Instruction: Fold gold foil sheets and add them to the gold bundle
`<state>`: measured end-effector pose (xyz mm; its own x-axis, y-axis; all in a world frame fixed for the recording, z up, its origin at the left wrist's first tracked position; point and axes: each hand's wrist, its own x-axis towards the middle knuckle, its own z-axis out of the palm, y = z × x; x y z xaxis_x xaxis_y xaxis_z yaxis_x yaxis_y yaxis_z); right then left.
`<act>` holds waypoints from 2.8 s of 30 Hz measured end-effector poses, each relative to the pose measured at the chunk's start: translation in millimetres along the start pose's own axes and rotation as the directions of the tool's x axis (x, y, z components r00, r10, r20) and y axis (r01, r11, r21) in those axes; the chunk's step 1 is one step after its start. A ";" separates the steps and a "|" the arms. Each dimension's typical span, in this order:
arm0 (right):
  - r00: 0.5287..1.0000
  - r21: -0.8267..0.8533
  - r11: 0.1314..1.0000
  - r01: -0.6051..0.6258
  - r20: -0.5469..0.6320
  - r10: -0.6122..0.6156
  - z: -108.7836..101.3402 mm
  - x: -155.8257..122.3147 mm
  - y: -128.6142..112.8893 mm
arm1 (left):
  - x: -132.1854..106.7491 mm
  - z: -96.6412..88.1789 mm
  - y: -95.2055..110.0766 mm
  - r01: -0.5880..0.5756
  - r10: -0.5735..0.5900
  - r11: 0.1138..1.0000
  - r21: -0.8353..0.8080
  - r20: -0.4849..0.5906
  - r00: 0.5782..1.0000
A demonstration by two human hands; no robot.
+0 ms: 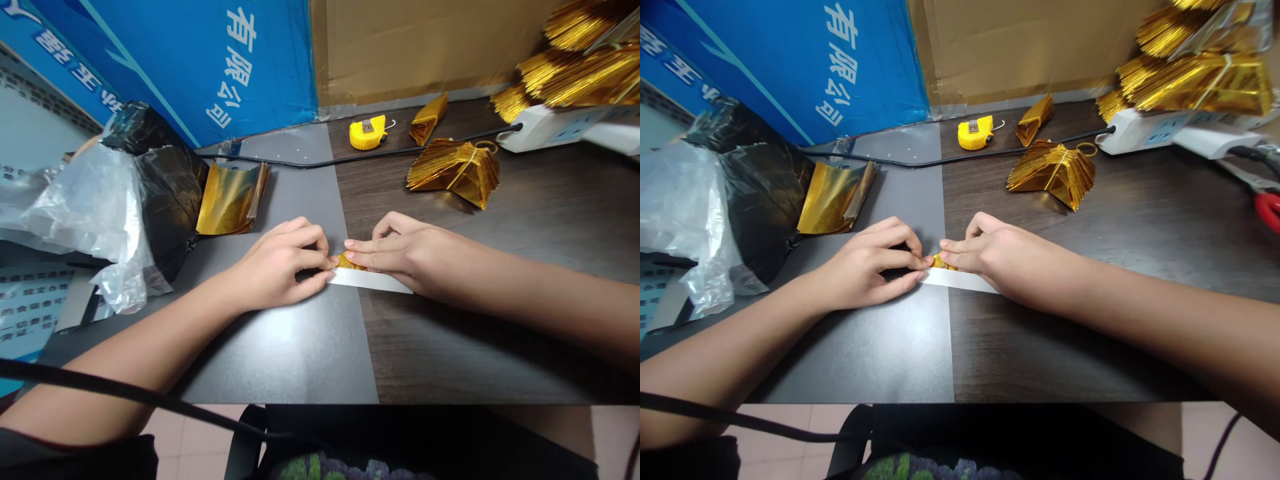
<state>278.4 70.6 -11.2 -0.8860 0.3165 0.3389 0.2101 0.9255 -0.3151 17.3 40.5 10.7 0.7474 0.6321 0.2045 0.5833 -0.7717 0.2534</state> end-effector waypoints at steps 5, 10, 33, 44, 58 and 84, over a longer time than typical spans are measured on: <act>1.000 -0.022 1.000 -0.005 -0.026 0.004 3.6 -0.8 2.1 | 0.7 -6.5 -4.9 0.023 -0.019 0.997 -0.072 0.059 0.998; 1.000 0.001 1.000 -0.002 -0.002 0.002 1.8 -0.6 4.3 | -0.1 -10.8 -7.7 -0.006 0.017 0.986 -0.166 0.069 0.997; 0.991 -0.017 0.993 0.116 0.067 -0.115 -11.1 -0.3 0.0 | -5.6 -6.6 -4.9 -0.104 0.103 0.951 0.293 0.017 0.995; 0.980 0.035 0.984 0.176 0.087 -0.179 -3.4 1.2 -9.9 | -9.6 -10.6 16.8 -0.188 0.200 0.956 0.224 -0.033 0.979; 0.911 0.198 0.912 0.360 0.136 -0.389 1.4 -6.8 -26.3 | -74.1 30.0 137.9 0.091 -0.022 0.935 0.343 -0.198 0.980; 0.979 0.236 0.962 0.137 0.118 -0.168 15.6 6.7 -75.1 | -77.2 31.2 160.5 0.707 -0.685 0.707 -0.002 -0.250 0.684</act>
<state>250.2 0.0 1.0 -0.9510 0.1300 0.2804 -0.0166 0.8844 -0.4665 63.2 -134.4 6.1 0.0321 0.9788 0.2021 0.9402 -0.0982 0.3261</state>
